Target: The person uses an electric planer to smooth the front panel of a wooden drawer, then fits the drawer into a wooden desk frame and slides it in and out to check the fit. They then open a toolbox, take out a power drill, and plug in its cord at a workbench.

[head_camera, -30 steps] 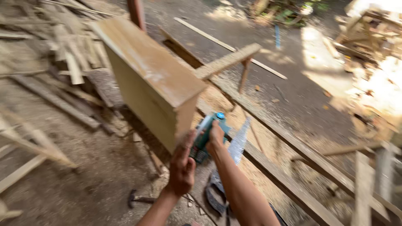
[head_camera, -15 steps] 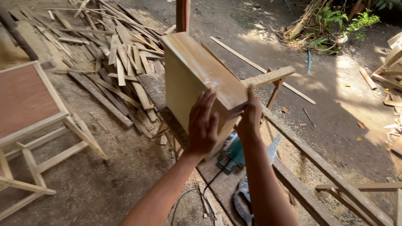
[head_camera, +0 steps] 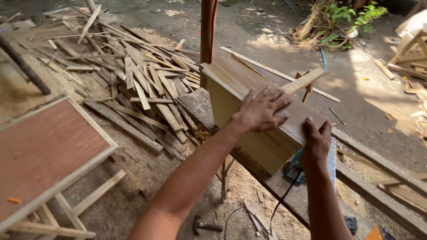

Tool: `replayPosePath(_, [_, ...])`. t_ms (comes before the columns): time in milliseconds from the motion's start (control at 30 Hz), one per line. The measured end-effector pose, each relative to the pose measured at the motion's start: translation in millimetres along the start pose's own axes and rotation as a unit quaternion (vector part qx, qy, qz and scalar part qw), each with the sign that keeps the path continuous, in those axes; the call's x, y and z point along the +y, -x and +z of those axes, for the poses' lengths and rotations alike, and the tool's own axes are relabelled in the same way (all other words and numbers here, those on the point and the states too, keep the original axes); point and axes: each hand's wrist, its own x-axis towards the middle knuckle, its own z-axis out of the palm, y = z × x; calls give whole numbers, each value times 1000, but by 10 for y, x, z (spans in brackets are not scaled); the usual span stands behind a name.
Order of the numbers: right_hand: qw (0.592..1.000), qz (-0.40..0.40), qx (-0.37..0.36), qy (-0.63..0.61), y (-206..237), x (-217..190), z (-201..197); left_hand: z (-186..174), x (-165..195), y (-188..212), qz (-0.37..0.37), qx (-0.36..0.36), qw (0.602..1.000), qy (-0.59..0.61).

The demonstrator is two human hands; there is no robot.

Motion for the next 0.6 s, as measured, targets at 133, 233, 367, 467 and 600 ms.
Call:
replayPosePath(133, [977,148,144,-56,925,-55,322,-64,-227,127,49,57,997,-10])
replayPosePath(233, [936,275,197,-100,1458,-37,609,18,-387,279,93,80,992,29])
replayPosePath(367, [946,251,47,-198,1867,20,846,310,-562,645,125,177,974,70])
replayPosePath(467, [932,292,1,-214,2023,125,727,615,-592,1104,98,178,976,82])
replayPosePath(600, [912,391,-36,-115,2159,457,403,866,-618,1984,147,289,942,85])
